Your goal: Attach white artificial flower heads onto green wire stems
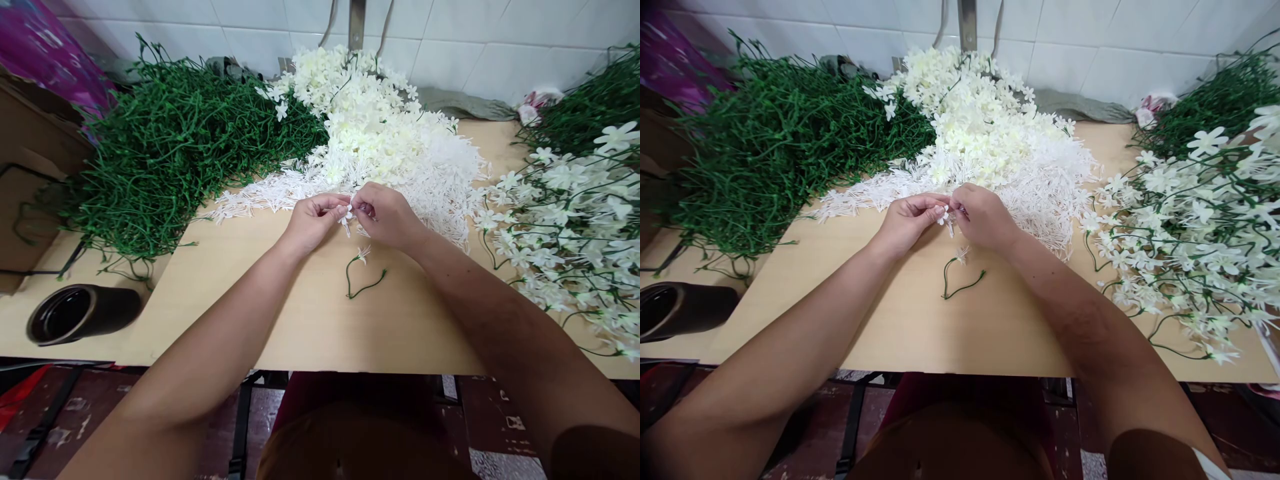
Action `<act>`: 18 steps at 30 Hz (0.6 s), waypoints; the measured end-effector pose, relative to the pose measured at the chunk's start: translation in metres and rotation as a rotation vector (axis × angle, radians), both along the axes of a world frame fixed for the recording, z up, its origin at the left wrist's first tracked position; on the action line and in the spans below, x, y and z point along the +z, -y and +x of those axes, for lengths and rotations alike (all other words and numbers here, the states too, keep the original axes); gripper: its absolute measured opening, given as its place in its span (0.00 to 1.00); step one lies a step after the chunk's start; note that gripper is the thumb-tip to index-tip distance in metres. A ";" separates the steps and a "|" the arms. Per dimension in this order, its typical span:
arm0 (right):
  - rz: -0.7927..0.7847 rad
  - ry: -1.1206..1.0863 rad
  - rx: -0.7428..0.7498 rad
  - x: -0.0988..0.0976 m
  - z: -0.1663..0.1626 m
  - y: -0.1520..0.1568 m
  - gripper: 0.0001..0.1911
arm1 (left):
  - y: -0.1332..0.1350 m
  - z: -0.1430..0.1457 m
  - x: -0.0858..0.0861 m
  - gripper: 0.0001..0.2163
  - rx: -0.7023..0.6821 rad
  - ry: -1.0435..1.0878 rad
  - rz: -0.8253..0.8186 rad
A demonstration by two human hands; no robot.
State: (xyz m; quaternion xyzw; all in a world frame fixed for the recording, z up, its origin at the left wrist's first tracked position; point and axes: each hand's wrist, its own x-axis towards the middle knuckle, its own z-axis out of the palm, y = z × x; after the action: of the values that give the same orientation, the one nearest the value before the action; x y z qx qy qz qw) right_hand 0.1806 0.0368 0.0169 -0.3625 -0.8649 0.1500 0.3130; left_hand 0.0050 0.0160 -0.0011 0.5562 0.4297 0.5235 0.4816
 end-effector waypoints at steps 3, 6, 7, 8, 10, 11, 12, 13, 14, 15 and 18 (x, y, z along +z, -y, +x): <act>-0.027 -0.008 0.025 0.001 0.000 0.000 0.07 | 0.000 -0.001 0.002 0.19 -0.035 0.000 -0.057; -0.051 -0.029 0.052 0.001 -0.001 0.001 0.07 | 0.001 -0.001 0.004 0.17 -0.036 0.001 -0.085; -0.053 -0.034 0.056 0.001 -0.001 0.001 0.06 | 0.001 -0.001 0.003 0.16 -0.020 0.003 -0.089; -0.053 -0.038 0.055 0.001 -0.001 0.001 0.06 | 0.000 0.000 0.003 0.14 0.002 0.005 -0.091; -0.050 -0.049 0.042 0.002 -0.001 0.001 0.06 | -0.002 -0.001 0.001 0.12 0.067 0.005 -0.089; -0.048 -0.061 0.036 0.002 -0.001 0.001 0.07 | -0.003 -0.002 0.000 0.12 0.105 -0.002 -0.085; -0.048 -0.079 0.035 0.002 -0.001 0.001 0.07 | -0.005 -0.003 -0.002 0.11 0.146 -0.015 -0.077; -0.053 -0.103 0.036 0.002 -0.001 0.001 0.07 | -0.006 -0.004 -0.003 0.10 0.186 -0.037 -0.068; -0.062 -0.130 0.038 0.002 -0.001 0.001 0.07 | -0.008 -0.005 -0.003 0.09 0.222 -0.067 -0.058; -0.076 -0.156 0.039 0.002 -0.002 0.001 0.07 | -0.009 -0.007 -0.003 0.07 0.253 -0.103 -0.045; -0.125 -0.219 0.020 0.004 -0.004 0.003 0.06 | -0.009 -0.008 -0.002 0.02 0.320 -0.250 0.043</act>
State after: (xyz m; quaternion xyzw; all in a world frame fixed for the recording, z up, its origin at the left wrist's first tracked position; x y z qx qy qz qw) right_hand 0.1761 0.0341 0.0206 -0.3543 -0.8180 0.2456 0.3809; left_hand -0.0028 0.0245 -0.0032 0.5514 0.5579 0.5294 0.3233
